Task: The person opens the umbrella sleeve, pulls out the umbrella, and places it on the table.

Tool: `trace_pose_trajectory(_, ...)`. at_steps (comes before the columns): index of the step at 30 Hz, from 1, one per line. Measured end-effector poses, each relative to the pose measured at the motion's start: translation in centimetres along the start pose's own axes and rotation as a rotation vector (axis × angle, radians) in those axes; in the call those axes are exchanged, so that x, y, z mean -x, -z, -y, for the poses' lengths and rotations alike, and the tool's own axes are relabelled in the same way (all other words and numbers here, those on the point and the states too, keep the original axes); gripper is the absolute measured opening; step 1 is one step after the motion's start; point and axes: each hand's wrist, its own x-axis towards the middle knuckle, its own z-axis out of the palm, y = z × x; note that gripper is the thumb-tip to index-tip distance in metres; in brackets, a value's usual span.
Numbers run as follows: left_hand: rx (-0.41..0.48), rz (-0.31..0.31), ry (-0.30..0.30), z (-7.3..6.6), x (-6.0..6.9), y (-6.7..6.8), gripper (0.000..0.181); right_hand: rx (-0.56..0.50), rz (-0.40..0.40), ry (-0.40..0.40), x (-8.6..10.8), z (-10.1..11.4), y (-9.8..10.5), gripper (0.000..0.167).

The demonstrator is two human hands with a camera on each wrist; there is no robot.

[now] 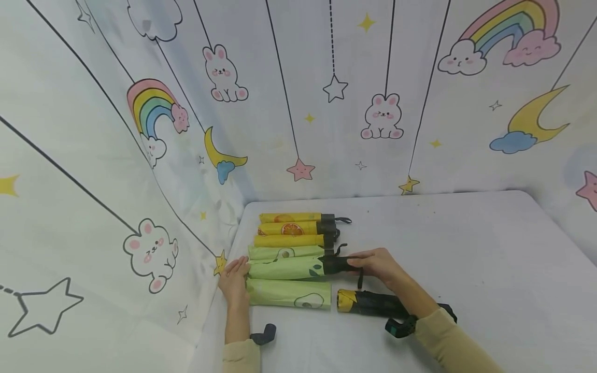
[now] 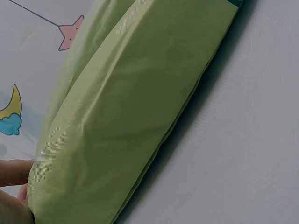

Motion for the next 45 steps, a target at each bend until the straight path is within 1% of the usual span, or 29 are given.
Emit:
trace_pose_trajectory(3,0.008,0.000,0.002,0.0,0.1,0.0,0.052,-0.001,-0.001,0.003,0.1,-0.2,0.3,0.046)
trace_pose_trajectory(12,0.040,0.006,0.028,0.2,-0.5,0.1,0.056,0.002,-0.021,-0.008,0.5,-0.3,1.0,0.045)
trace_pose_trajectory(20,0.052,-0.006,0.007,0.3,-0.4,0.0,0.054,-0.008,-0.010,-0.006,0.9,-0.4,1.7,0.049)
trace_pose_trajectory(27,0.044,-0.005,0.020,0.4,-0.4,0.0,0.058,-0.001,-0.011,-0.015,1.4,-0.5,2.2,0.053)
trace_pose_trajectory(32,0.035,-0.005,0.027,0.4,-0.3,0.0,0.059,0.009,0.001,-0.016,1.7,-0.6,2.3,0.053)
trace_pose_trajectory(36,0.034,0.000,0.026,0.4,-0.2,0.1,0.059,-0.011,-0.002,-0.010,1.7,-0.7,2.4,0.050)
trace_pose_trajectory(40,0.033,0.004,0.019,0.3,-0.1,0.1,0.057,-0.018,-0.004,-0.002,1.7,-0.7,2.7,0.050)
trace_pose_trajectory(45,0.044,-0.009,0.004,0.2,0.0,0.0,0.054,-0.025,0.004,-0.001,1.9,-0.6,2.8,0.052)
